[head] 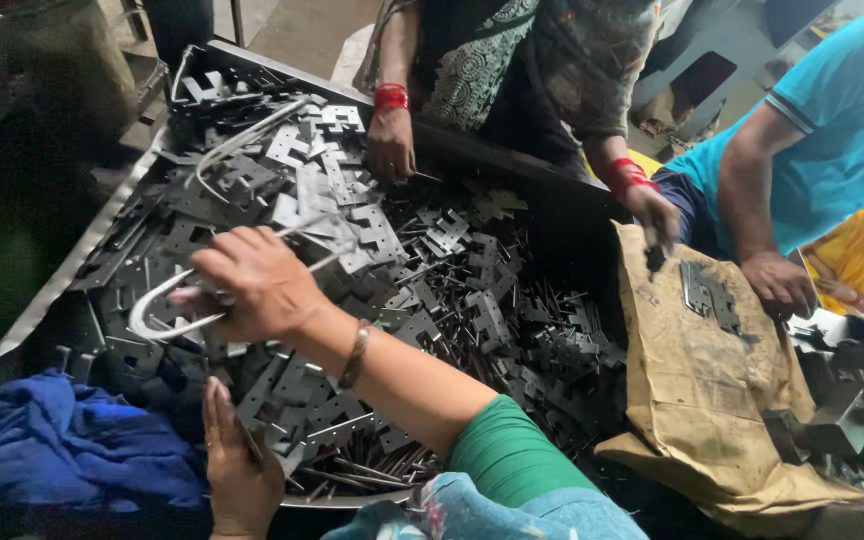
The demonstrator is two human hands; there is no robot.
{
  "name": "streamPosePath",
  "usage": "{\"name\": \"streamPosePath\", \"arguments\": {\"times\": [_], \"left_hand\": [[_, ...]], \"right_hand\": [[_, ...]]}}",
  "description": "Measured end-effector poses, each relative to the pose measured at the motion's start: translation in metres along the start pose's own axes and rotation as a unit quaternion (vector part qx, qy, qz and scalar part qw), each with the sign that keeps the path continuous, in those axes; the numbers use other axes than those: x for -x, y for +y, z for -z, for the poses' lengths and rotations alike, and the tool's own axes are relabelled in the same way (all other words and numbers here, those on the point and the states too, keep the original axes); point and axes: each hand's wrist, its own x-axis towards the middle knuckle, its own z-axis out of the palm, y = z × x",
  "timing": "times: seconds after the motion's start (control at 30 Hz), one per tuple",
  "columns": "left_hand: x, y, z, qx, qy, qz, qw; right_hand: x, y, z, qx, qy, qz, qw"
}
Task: The person picks up small metal brackets and rods from a large bin and places them into a sack. The hands repeatedly reach into the bin, select items, and transfer them to the sack while other workers are visible nearby.
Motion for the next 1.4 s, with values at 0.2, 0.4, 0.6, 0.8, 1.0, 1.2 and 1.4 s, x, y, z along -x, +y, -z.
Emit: {"name": "streamPosePath", "arguments": {"times": [0.2,0.4,0.6,0.8,1.0,1.2,1.4], "left_hand": [[-0.002,0.005,-0.003,-0.036,-0.033,0.044,0.998],[0.002,-0.002,-0.005,-0.029,-0.025,0.015,0.999],[0.002,0.003,0.001,-0.006,-0.001,-0.005,1.000],[0.000,0.014,0.002,-0.010,0.011,0.011,1.000],[-0.001,0.002,-0.002,-0.036,0.005,-0.014,0.999],[0.004,-0.005,-0.010,-0.109,-0.012,-0.035,0.993],[0.009,-0.006,-0.010,-0.095,-0.008,-0.032,0.995]], "right_hand": [[-0.028,0.011,-0.030,0.066,-0.112,-0.017,0.991],[-0.011,0.014,-0.008,0.090,-0.057,0.091,0.990],[0.037,0.038,0.094,0.078,-0.062,0.028,0.995],[0.126,0.016,0.062,0.072,-0.157,-0.151,0.973],[0.088,-0.025,0.046,0.007,0.025,-0.178,0.984],[0.032,-0.052,0.000,0.088,-0.080,-0.013,0.993],[-0.006,-0.063,-0.016,0.062,-0.095,0.103,0.988]]}}
